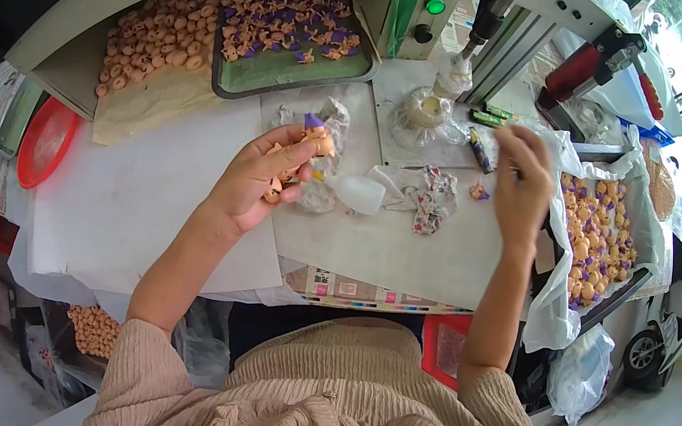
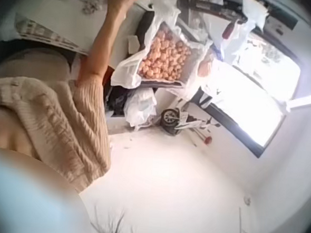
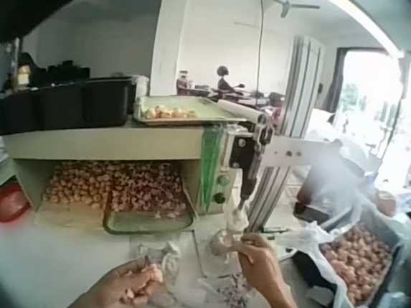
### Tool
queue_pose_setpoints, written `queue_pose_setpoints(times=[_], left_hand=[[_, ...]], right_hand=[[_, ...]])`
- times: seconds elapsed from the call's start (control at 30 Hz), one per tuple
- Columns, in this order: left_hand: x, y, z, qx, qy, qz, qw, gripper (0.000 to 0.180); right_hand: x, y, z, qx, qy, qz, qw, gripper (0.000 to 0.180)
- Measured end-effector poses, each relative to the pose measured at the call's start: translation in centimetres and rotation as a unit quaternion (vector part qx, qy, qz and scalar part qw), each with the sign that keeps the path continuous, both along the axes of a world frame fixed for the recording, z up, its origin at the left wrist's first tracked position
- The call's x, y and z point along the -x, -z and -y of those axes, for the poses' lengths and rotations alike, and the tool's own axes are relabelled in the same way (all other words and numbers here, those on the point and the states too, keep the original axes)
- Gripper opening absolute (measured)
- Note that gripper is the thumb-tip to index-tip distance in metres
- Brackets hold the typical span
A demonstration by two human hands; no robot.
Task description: Assembling small plastic doll figurines by applying glue to the necks and attaching the heads.
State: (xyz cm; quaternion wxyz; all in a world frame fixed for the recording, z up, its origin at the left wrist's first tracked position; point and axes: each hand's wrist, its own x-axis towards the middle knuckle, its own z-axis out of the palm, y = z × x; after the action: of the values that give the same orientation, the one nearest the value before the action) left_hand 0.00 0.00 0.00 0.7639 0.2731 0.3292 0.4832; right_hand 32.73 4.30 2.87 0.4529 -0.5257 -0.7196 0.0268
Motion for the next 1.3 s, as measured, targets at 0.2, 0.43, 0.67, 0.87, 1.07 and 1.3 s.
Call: queue_pose_setpoints(times=[0.2, 0.43, 0.67, 0.87, 1.07, 1.3], left_hand=[[-4.4, -0.7, -4.4, 0.000, 0.045, -0.089, 0.995, 0.027], [-13.0, 1.3, -10.1, -0.112, -0.003, -0.237, 0.965, 0.028], [-16.4, 5.1, -12.5, -0.356, -0.185, -0.446, 0.800, 0.029], [-17.4, 5.5, -12.5, -0.401, -0.195, -0.427, 0.787, 0.029], [-17.0, 4.0, -11.3, -0.386, -0.181, -0.460, 0.779, 0.031], [-16.7, 3.5, -10.8, -0.367, -0.174, -0.463, 0.787, 0.031]], right_hand=[[-11.1, -1.8, 5.9, -0.039, 0.390, 0.147, 0.908, 0.034], [-11.7, -0.4, 7.3, -0.009, 0.322, 0.088, 0.943, 0.036], [-6.6, -2.4, 7.4, 0.043, 0.180, 0.021, 0.982, 0.030], [-2.3, -5.7, 5.2, -0.065, 0.033, 0.005, 0.997, 0.028], [2.9, -12.6, -3.5, -0.320, 0.013, 0.026, 0.947, 0.022], [5.9, -20.5, -7.6, 0.036, -0.053, -0.070, 0.995, 0.057]])
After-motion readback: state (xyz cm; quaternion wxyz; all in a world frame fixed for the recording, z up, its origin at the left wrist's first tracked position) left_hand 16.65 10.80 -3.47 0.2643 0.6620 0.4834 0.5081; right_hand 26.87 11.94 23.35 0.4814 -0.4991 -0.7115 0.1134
